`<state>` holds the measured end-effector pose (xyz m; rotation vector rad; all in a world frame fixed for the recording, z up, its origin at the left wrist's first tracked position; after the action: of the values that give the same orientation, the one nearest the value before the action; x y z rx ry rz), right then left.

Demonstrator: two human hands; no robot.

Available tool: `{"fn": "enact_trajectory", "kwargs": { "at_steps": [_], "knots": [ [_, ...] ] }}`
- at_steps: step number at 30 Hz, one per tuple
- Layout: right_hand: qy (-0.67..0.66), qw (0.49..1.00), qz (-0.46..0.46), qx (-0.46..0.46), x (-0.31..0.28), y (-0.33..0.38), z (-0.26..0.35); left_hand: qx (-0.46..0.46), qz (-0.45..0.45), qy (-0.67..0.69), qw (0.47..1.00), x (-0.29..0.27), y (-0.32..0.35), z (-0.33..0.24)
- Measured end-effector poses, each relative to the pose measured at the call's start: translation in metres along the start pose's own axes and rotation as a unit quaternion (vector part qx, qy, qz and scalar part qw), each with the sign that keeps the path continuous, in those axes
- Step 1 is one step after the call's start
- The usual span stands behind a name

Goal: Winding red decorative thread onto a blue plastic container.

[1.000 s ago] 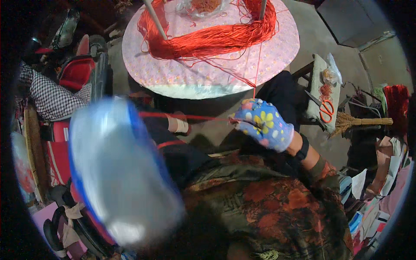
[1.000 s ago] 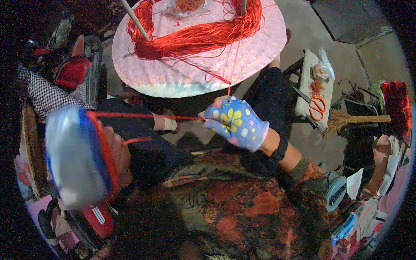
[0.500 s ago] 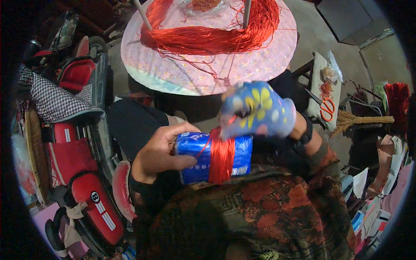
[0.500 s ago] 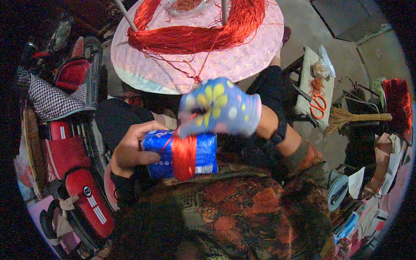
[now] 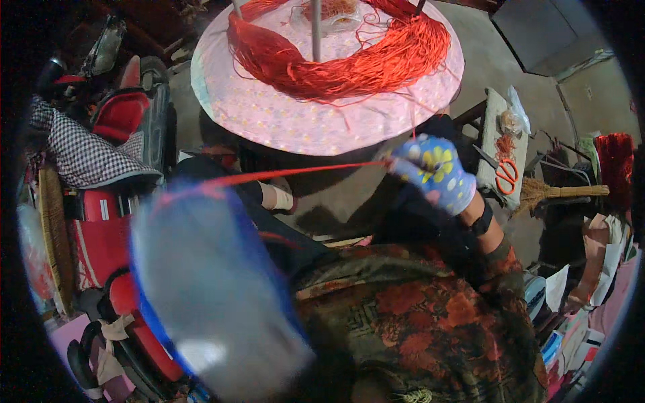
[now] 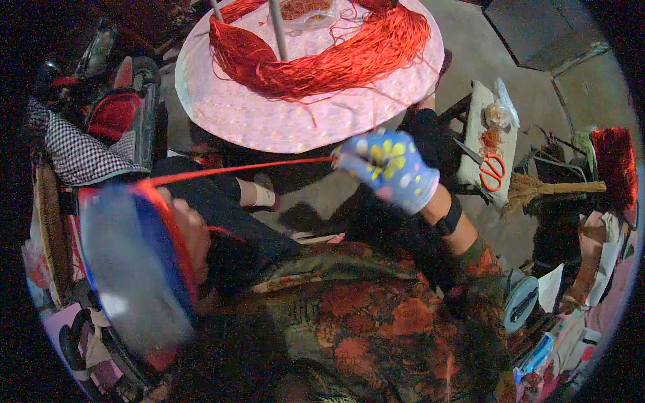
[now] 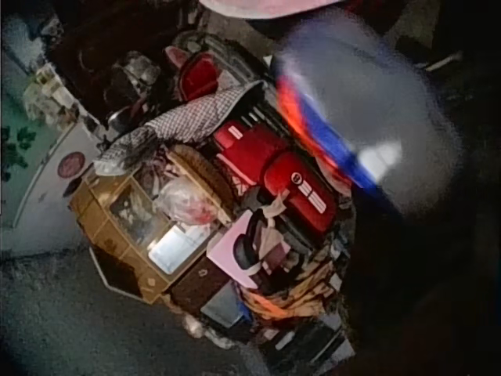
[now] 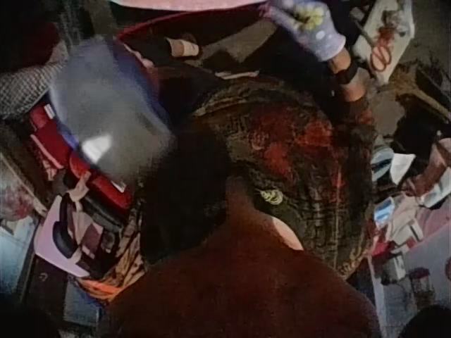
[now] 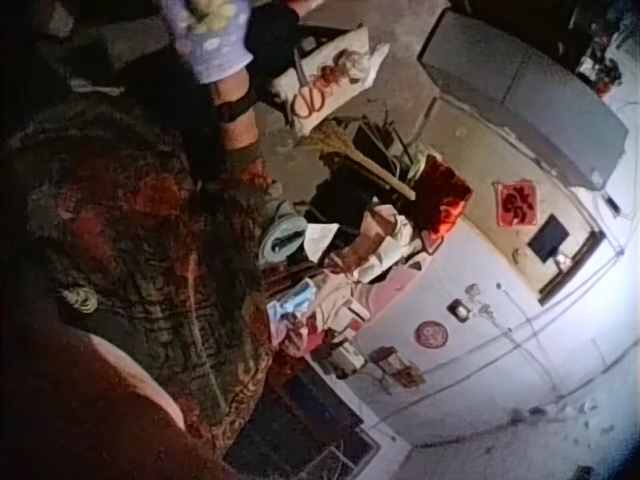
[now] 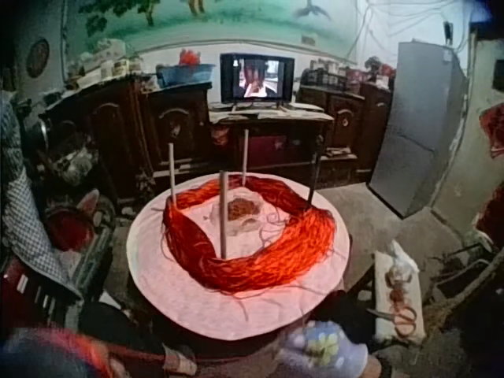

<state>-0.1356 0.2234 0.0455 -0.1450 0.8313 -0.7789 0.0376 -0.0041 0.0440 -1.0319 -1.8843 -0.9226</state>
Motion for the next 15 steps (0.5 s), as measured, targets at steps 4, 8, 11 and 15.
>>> {"fn": "enact_trajectory", "kwargs": {
  "at_steps": [4, 8, 11, 15],
  "knots": [
    [-0.02, 0.989, 0.13, -0.069, 0.039, 0.017, 0.037, 0.126, -0.164, -0.059, 0.977, -0.007, 0.0, -0.025],
    [-0.017, 0.965, 0.225, -0.133, 0.029, 0.008, 0.077, 0.111, -0.175, -0.359, 0.91, -0.009, -0.005, -0.025],
    [-0.008, 0.961, 0.178, -0.211, 0.013, -0.015, 0.083, -0.017, -0.024, -0.599, 0.8, -0.007, -0.009, -0.006],
    [-0.146, 0.984, 0.101, -0.004, 0.014, -0.042, 0.041, -0.172, 0.191, -0.53, 0.808, 0.009, 0.003, 0.012]
  ]
}}
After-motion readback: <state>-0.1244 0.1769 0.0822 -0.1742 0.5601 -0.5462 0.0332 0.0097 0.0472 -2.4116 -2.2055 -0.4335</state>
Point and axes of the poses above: each hand's wrist, its own y-axis away from the middle knuckle, its own x-axis out of the palm, z = x × y, the point moved 5 cm from there along -y, towards the middle knuckle, and after that the axes turned 8 degrees about -z, right-handed, at the moved point
